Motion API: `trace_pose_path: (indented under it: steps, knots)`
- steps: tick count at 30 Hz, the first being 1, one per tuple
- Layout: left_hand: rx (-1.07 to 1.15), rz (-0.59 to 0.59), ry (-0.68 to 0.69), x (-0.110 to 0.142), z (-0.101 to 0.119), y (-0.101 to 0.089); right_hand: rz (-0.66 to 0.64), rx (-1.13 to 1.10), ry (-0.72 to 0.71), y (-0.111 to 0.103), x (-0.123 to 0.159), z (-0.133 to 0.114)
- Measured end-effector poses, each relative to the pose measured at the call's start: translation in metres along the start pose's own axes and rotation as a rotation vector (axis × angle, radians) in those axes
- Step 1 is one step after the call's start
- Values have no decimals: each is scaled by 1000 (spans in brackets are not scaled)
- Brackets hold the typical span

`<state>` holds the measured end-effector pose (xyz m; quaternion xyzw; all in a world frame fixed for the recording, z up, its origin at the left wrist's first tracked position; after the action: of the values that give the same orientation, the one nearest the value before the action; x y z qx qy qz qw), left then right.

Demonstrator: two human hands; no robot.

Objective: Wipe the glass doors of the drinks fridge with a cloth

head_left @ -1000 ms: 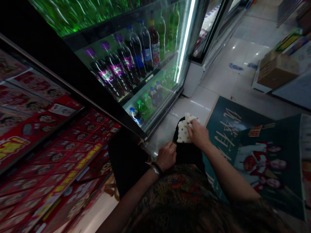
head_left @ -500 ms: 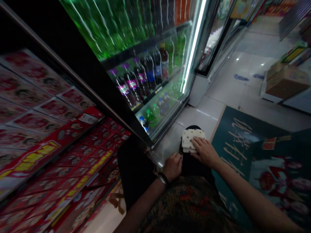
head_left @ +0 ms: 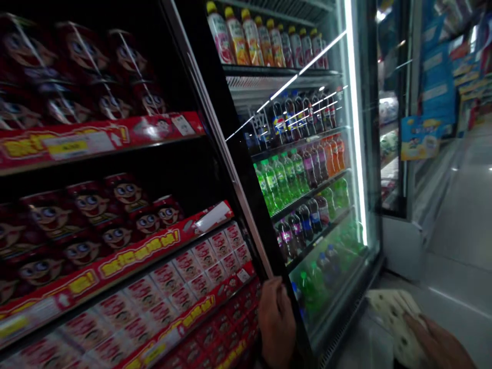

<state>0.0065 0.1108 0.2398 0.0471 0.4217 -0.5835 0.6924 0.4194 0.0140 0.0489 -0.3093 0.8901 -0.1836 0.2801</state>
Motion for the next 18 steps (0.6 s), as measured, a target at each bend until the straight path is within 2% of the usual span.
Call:
trace_pose_path:
  steps: [3,5,7,9,11,13,16,18]
  knots:
    - [-71,263,223,-78,65,-65,18,-164,136,-2,-33,-67]
    - [-121,379,350,-119,107,-94,19,-301,164,-2,-47,-132]
    - [-142,429,441,-156,140,-110,41,-425,37,0,-56,-210]
    - [-127,436,502,-189,165,-116,93,-535,-197,8,-60,-288]
    - [-81,432,551,-219,181,-117,133,-544,-501,25,-56,-356]
    - [-39,451,572,-242,188,-116,151,-437,-790,52,-49,-405]
    - [-46,501,489,-265,180,-112,195,-280,-1032,84,-48,-440]
    - [-92,504,420,-272,170,-107,251,-242,-1097,86,-62,-452]
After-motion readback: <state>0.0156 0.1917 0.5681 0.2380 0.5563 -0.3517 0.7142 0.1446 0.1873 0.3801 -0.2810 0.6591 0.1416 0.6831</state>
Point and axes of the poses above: each hand's wrist, its own x-axis away from the middle knuckle, its own y-axis out of the palm, z = x × y, the point moved 7 cm from there along -x, towards the middle knuckle, and after that the axes turned 2 degrees about z, right-handed, at the moved point
